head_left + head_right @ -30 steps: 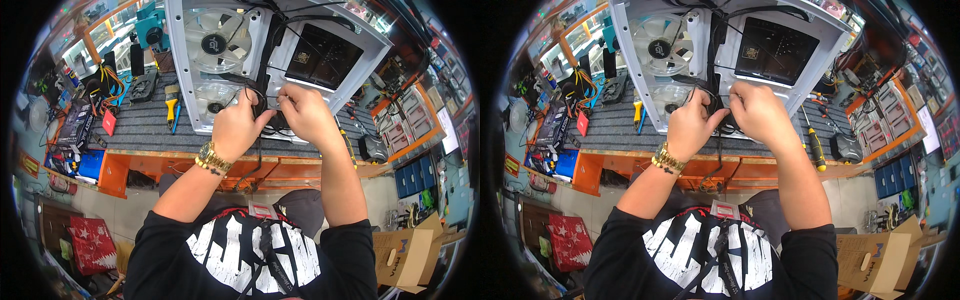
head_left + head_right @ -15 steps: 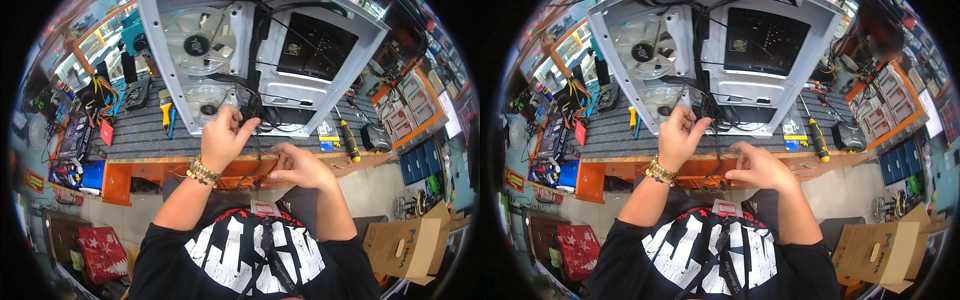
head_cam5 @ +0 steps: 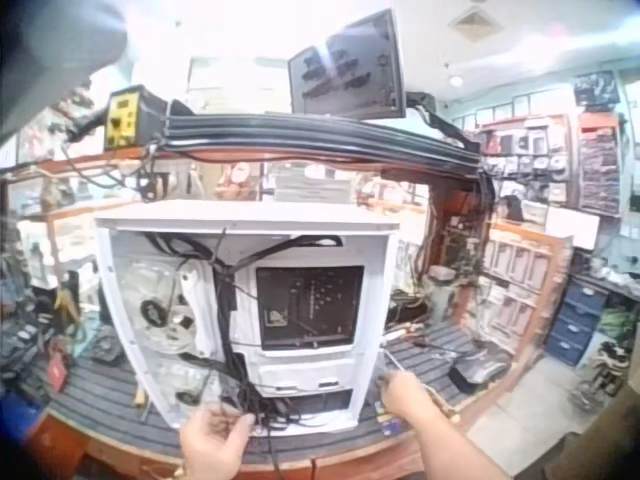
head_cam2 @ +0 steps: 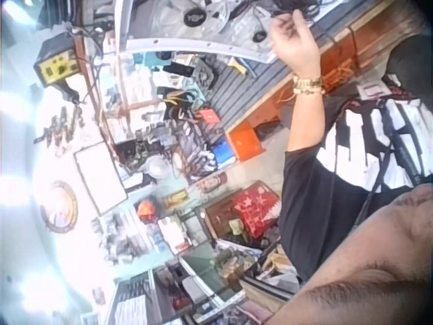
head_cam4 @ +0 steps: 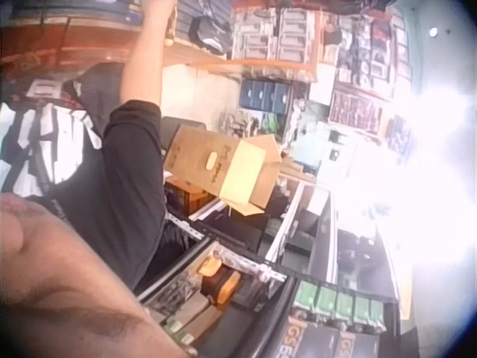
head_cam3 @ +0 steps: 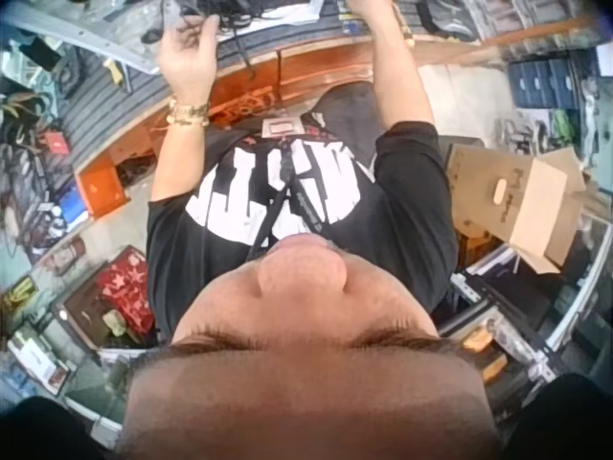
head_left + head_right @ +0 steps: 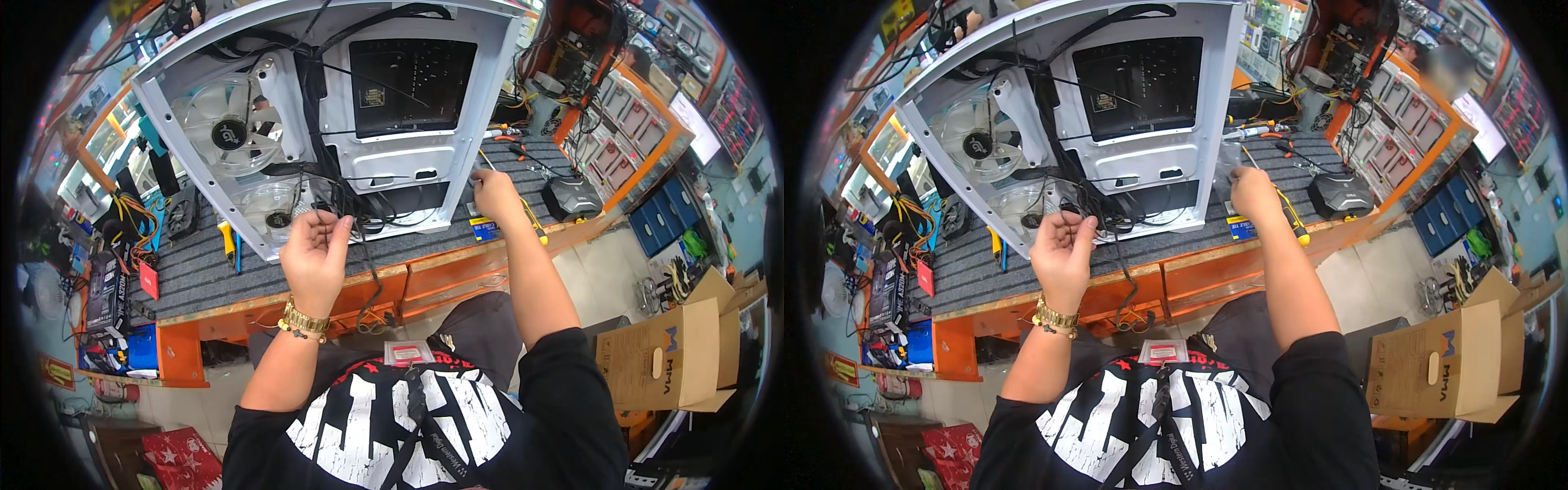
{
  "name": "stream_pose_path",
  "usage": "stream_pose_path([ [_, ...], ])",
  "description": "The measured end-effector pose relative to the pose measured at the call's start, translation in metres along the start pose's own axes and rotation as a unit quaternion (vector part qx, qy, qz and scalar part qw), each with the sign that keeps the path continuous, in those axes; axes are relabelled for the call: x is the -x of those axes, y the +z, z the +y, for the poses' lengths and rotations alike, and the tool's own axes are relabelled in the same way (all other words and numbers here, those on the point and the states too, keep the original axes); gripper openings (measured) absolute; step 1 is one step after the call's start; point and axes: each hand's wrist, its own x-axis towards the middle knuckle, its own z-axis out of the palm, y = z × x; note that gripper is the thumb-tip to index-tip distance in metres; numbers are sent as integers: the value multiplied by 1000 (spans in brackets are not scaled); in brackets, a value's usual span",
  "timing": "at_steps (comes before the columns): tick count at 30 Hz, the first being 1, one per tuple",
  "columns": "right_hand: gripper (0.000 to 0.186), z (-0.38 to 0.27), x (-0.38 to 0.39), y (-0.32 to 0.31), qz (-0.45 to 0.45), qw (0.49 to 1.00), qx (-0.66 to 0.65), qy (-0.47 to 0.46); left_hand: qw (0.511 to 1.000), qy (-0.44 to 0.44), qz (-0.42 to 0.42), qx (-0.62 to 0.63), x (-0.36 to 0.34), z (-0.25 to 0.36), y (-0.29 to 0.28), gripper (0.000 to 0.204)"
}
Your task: The person organizes and connects wires within a computer case using a screwdriver to route cables through an internal opening.
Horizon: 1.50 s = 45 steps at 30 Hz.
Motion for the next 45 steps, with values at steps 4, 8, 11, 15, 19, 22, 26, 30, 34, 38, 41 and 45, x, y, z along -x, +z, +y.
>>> stream_pose_path([
  [4, 23, -1, -25, 21, -43, 993, 66, 89, 998, 22, 0, -51, 5, 0, -10, 17],
  [8, 19, 31, -34, 26, -23, 991, 91, 91, 997, 15, -27, -69, 5, 0, -3, 17],
  [11, 17, 27, -27, 28, 12, 995, 61, 74, 998, -3, -37, -53, 5, 2, -4, 16],
  [15, 17, 26, -24, 27, 71, 996, -3, 51, 999, 9, -12, -42, 5, 2, -8, 20],
  [19, 19, 47, -29, 25, 87, 982, -94, 137, 998, 19, -24, -49, 5, 3, -4, 21],
  [22, 15, 51, -29, 20, 113, 982, -133, 70, 997, 26, -39, -55, 6, 0, -8, 20],
  [26, 8, 30, -18, -7, 112, 927, -356, 44, 994, 28, -56, -87, 13, 5, -16, 18],
  [30, 5, 15, -11, -26, 171, 831, -527, 59, 989, 77, -48, -119, 18, 4, -19, 21],
  [34, 4, 15, -9, -37, 173, 828, -528, 72, 987, 112, -40, -105, 18, 5, -13, 23],
  [38, 5, 7, 3, -56, 237, 812, -532, 46, 988, 112, -46, -97, 16, 7, -11, 22],
  [41, 4, -21, 25, -75, 289, 760, -582, 14, 987, 104, -49, -112, 18, 11, -15, 22],
  [45, 2, -53, 71, -96, 229, 730, -642, -55, 996, 57, -37, -51, 20, 9, -10, 21],
])
